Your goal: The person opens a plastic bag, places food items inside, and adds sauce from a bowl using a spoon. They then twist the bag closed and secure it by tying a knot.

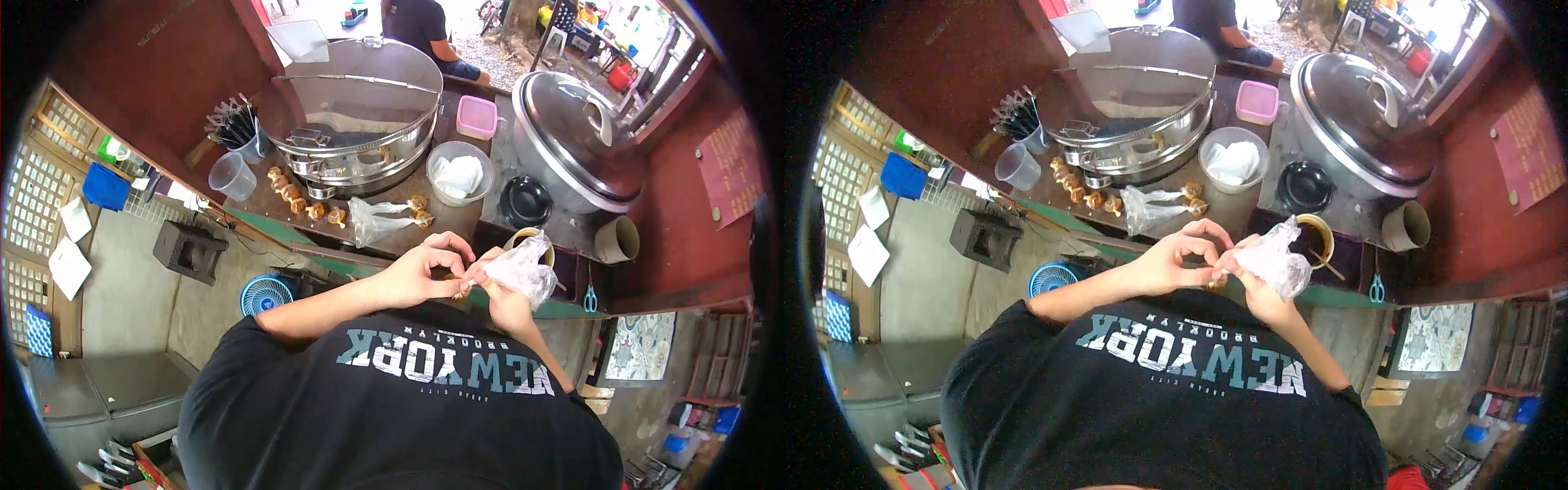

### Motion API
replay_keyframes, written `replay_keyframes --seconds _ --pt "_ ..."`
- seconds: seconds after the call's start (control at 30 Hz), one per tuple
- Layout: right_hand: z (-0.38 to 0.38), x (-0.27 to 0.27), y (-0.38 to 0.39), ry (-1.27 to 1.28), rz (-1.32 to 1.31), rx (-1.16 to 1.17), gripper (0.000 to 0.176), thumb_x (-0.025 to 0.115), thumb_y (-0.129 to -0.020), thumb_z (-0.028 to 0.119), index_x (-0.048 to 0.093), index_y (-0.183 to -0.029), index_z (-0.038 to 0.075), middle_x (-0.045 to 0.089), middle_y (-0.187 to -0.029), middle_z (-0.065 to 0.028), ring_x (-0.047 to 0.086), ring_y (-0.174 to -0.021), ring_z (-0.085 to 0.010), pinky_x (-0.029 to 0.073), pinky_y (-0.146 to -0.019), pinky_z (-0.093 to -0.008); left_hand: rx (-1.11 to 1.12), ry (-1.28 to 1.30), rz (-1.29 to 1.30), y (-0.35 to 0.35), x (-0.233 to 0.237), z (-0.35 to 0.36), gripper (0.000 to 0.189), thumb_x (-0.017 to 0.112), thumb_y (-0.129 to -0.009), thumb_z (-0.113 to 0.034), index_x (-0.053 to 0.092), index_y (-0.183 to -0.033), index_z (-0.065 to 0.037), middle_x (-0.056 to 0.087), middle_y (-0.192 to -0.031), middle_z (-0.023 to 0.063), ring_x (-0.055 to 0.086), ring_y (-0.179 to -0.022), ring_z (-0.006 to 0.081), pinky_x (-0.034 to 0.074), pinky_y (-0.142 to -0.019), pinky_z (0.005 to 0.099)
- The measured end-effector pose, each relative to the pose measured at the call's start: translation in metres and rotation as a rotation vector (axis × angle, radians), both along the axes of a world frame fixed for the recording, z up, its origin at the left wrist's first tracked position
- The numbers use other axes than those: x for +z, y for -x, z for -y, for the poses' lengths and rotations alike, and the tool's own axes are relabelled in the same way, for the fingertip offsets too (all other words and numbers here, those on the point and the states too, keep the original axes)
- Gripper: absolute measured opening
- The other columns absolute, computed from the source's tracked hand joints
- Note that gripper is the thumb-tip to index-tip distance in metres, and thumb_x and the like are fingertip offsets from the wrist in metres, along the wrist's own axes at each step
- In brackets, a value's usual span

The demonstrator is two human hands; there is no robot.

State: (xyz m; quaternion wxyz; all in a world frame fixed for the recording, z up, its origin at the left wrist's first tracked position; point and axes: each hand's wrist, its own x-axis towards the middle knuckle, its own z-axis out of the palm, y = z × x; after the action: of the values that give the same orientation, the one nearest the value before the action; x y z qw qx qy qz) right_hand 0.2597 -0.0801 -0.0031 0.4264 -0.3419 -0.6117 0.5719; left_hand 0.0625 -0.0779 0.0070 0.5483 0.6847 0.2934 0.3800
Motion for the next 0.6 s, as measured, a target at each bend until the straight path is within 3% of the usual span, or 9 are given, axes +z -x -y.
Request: replay_keyframes --seconds 0.07,0.1,0.17,0.37,0.47,0.53,0.6 --pt "0.0 0.0 -0.002 -0.111 0.103 -0.022 0.009 0.061 -0.086 0.01 0.063 -0.081 0.002 0.057 -0.086 -0.0065 0.058 -0.083 -0.0171 0.046 -0.075 -0.0304 0.034 -0.123 -0.048 0.002 0.003 0.0 0.013 0.071 -0.076 -0.017 0.063 -0.072 -0.008 0.054 -0.109 0.0074 0.05 -0.106 0.0219 0.036 -0.093 0.0363" --pt "0.003 0.001 0.0 -0.01 0.029 -0.027 0.008 0.061 -0.085 0.009 0.063 -0.08 0.003 0.057 -0.086 -0.0061 0.058 -0.083 -0.0175 0.045 -0.077 -0.0303 0.024 -0.151 -0.068 0.005 0.001 -0.001 0.013 0.071 -0.076 -0.017 0.063 -0.071 -0.008 0.054 -0.108 0.0077 0.05 -0.106 0.0224 0.036 -0.093 0.0366" --pt "0.004 0.006 0.002 -0.04 0.043 -0.028 0.008 0.061 -0.085 0.009 0.064 -0.081 0.003 0.057 -0.086 -0.0064 0.058 -0.083 -0.0175 0.045 -0.077 -0.0301 0.008 -0.167 -0.083 0.007 0.002 -0.001 0.013 0.07 -0.075 -0.018 0.063 -0.07 -0.008 0.055 -0.108 0.0083 0.05 -0.106 0.0236 0.036 -0.093 0.0375" --pt "0.0 0.016 0.012 0.1 -0.082 0.013 0.014 0.064 -0.085 0.012 0.068 -0.089 0.0 0.061 -0.086 -0.0053 0.056 -0.091 -0.0181 0.043 -0.082 -0.0316 0.03 -0.127 -0.167 0.017 0.002 -0.005 0.011 0.071 -0.078 -0.016 0.066 -0.082 -0.007 0.059 -0.102 0.0083 0.052 -0.105 0.0213 0.04 -0.092 0.0354" --pt "0.003 0.014 0.015 -0.279 0.135 0.023 0.016 0.065 -0.085 0.014 0.069 -0.091 0.0 0.057 -0.094 -0.0067 0.054 -0.087 -0.0161 0.044 -0.073 -0.0267 0.112 -0.12 -0.196 0.014 0.001 0.0 0.016 0.072 -0.078 -0.017 0.068 -0.089 -0.007 0.061 -0.097 0.008 0.055 -0.101 0.0204 0.041 -0.089 0.0338" --pt "0.004 0.012 0.01 -0.407 0.377 -0.042 0.018 0.066 -0.084 0.019 0.071 -0.094 0.004 0.055 -0.089 -0.0055 0.052 -0.087 -0.0176 0.043 -0.074 -0.0293 0.11 -0.043 -0.149 0.01 0.008 0.003 0.016 0.07 -0.079 -0.025 0.071 -0.08 -0.008 0.063 -0.083 0.006 0.057 -0.087 0.0181 0.043 -0.082 0.0324" --pt "0.004 0.0 0.011 -0.419 0.298 -0.077 0.018 0.066 -0.084 0.021 0.071 -0.093 0.006 0.056 -0.089 -0.0051 0.051 -0.086 -0.0176 0.043 -0.074 -0.029 0.029 0.162 -0.038 0.009 0.007 0.005 0.018 0.069 -0.081 -0.025 0.072 -0.084 -0.007 0.062 -0.08 0.0053 0.056 -0.084 0.0158 0.043 -0.078 0.0307"
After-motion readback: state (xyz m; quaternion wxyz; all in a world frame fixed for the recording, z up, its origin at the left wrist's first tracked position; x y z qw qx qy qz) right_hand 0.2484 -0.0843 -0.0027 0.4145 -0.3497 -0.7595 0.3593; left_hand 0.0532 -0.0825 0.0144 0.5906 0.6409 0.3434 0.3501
